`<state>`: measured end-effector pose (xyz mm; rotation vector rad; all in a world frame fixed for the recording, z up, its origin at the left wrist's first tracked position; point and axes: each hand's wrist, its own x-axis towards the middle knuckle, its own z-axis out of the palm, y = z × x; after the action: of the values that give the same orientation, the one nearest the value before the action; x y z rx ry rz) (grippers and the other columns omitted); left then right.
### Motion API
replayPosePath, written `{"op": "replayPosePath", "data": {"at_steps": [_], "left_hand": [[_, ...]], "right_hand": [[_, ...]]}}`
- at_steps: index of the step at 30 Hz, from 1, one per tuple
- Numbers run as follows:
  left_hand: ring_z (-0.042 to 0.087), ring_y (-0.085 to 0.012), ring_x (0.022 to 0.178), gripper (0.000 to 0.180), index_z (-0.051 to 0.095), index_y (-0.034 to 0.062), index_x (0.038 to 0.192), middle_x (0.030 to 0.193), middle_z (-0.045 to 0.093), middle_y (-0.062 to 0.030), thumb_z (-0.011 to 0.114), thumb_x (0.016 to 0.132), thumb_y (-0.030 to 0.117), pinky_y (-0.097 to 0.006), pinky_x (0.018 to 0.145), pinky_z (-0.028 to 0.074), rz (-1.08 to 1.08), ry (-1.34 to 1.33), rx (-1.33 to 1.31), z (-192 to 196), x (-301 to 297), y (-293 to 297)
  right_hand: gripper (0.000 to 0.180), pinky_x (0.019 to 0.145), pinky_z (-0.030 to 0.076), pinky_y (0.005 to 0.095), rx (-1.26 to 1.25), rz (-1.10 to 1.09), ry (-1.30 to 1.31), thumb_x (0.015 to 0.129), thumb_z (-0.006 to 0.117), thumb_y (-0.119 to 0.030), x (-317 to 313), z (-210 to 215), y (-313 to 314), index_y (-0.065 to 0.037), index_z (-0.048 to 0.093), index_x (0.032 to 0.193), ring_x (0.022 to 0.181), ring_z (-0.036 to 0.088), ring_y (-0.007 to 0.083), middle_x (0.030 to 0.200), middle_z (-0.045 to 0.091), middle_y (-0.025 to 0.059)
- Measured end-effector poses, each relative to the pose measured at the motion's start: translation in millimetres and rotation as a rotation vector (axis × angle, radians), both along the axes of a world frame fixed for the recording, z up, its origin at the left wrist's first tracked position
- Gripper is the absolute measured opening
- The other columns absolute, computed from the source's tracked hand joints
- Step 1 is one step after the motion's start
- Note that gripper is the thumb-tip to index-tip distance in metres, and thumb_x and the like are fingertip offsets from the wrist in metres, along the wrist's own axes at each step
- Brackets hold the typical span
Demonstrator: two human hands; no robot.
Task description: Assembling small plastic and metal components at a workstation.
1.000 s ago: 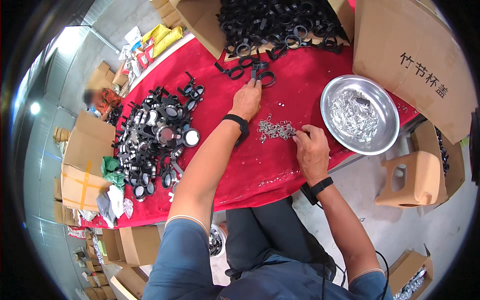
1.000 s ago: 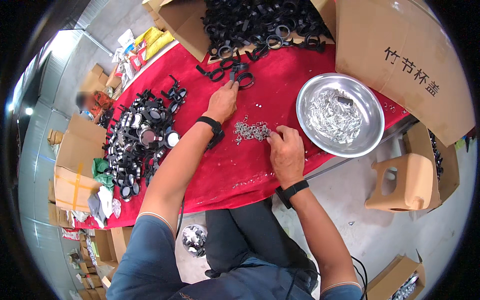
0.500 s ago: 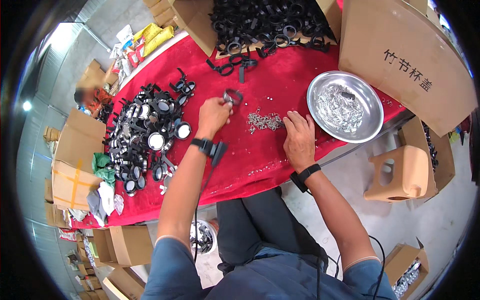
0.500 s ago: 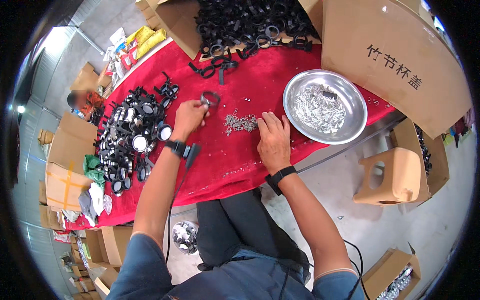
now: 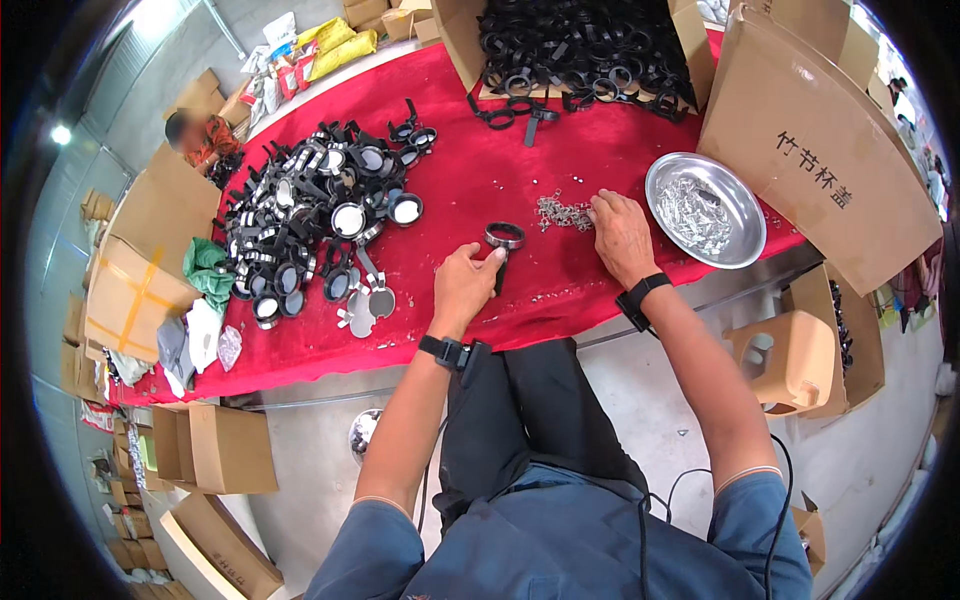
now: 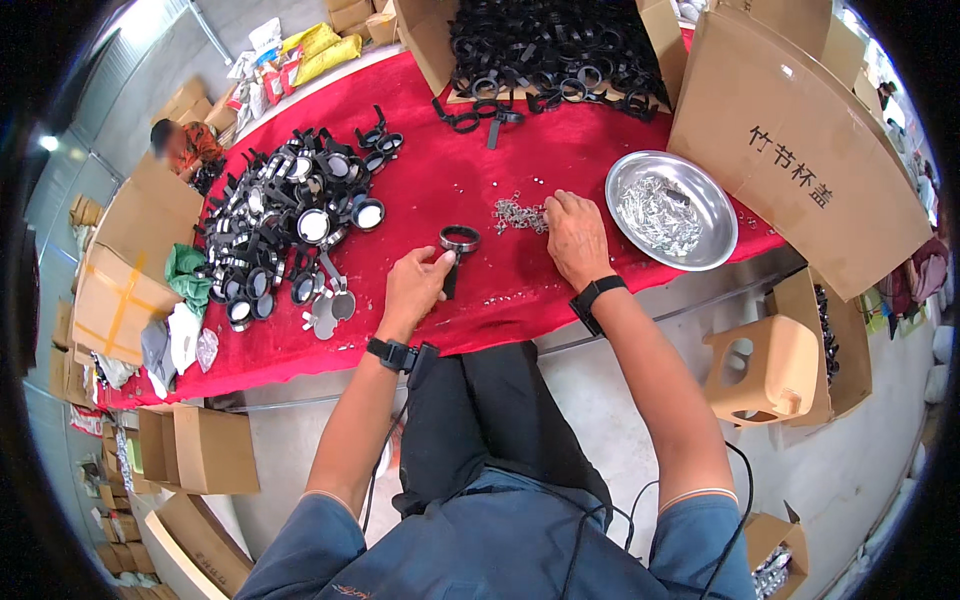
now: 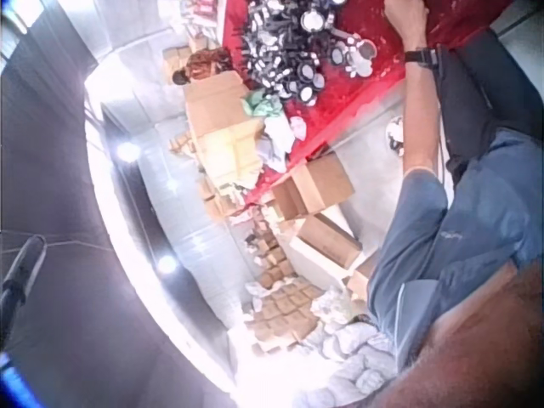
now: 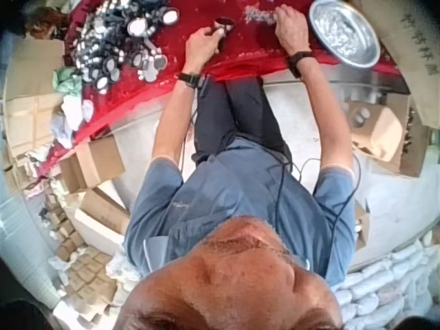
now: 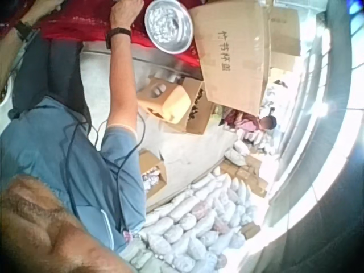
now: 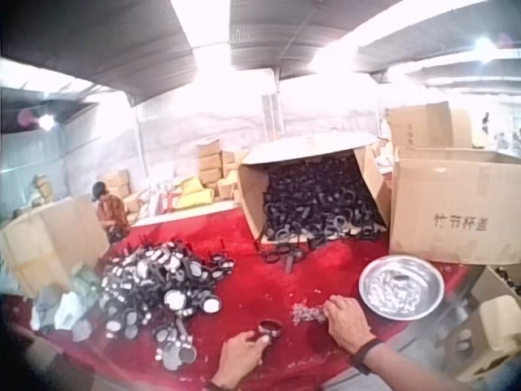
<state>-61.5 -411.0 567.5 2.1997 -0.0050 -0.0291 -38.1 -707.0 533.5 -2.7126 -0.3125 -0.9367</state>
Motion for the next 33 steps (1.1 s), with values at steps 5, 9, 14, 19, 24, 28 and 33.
{"op": "replayPosePath", "data": {"at_steps": [5,9,14,19,24,28,33], "left_hand": [[0.078,-0.0321,0.084,0.036,0.081,0.0023,0.120,0.093,0.080,-0.0184,0.081,0.095,0.028,-0.042,0.078,0.060,0.107,-0.445,0.258,-12.2,-9.8,68.3],[0.073,-0.0364,0.097,0.030,0.082,0.0066,0.116,0.103,0.074,-0.0163,0.085,0.090,0.022,-0.048,0.085,0.058,0.242,-0.477,0.526,-13.1,-24.7,136.8],[0.073,-0.0361,0.104,0.029,0.082,0.0076,0.113,0.109,0.074,-0.0138,0.087,0.088,0.021,-0.047,0.088,0.059,0.152,-0.340,0.611,-36.5,-42.6,201.0],[0.073,-0.0368,0.106,0.032,0.083,0.0064,0.108,0.109,0.074,-0.0130,0.091,0.087,0.029,-0.047,0.091,0.058,0.051,-0.393,0.417,-46.6,-34.1,199.2],[0.072,-0.0401,0.105,0.042,0.081,0.0038,0.110,0.111,0.073,-0.0194,0.093,0.083,0.034,-0.049,0.091,0.058,0.137,-0.326,0.414,-24.7,-32.6,189.3],[0.071,-0.0408,0.104,0.043,0.080,0.0020,0.107,0.105,0.073,-0.0213,0.093,0.082,0.035,-0.050,0.091,0.057,0.056,-0.147,0.580,-23.9,-24.1,202.2],[0.072,-0.0373,0.101,0.050,0.082,0.0032,0.113,0.103,0.074,-0.0194,0.099,0.074,0.029,-0.047,0.090,0.058,0.144,-0.235,0.508,-29.1,-27.4,199.0]], "right_hand": [[0.023,0.098,0.056,0.0491,0.202,0.012,0.002,0.100,0.071,-0.014,-19.3,25.1,46.2,-0.001,0.073,0.119,0.112,0.070,0.0397,0.114,0.076,0.0202],[0.030,0.088,0.058,0.0497,0.339,0.108,0.049,0.097,0.077,-0.018,-33.6,16.6,89.2,0.000,0.074,0.120,0.100,0.072,0.0396,0.103,0.075,0.0196],[0.032,0.086,0.059,0.0491,0.548,0.135,0.202,0.097,0.078,-0.023,-29.4,4.0,133.6,-0.001,0.076,0.120,0.096,0.074,0.0372,0.100,0.076,0.0171],[0.030,0.091,0.059,0.0477,0.507,0.056,0.183,0.100,0.076,-0.023,-18.5,-9.6,112.9,-0.001,0.078,0.120,0.100,0.076,0.0384,0.107,0.079,0.0205],[0.028,0.090,0.060,0.0476,0.505,0.084,0.252,0.100,0.076,-0.017,-19.9,-17.7,97.0,0.001,0.078,0.121,0.100,0.077,0.0398,0.110,0.079,0.0227],[0.025,0.091,0.060,0.0478,0.497,0.074,0.260,0.100,0.075,-0.017,-29.3,-14.2,100.6,0.000,0.078,0.119,0.101,0.077,0.0399,0.110,0.079,0.0224],[0.025,0.093,0.061,0.0461,0.479,0.093,0.184,0.099,0.074,-0.015,-28.0,-23.4,96.3,0.001,0.078,0.118,0.101,0.077,0.0401,0.112,0.079,0.0239]]}}
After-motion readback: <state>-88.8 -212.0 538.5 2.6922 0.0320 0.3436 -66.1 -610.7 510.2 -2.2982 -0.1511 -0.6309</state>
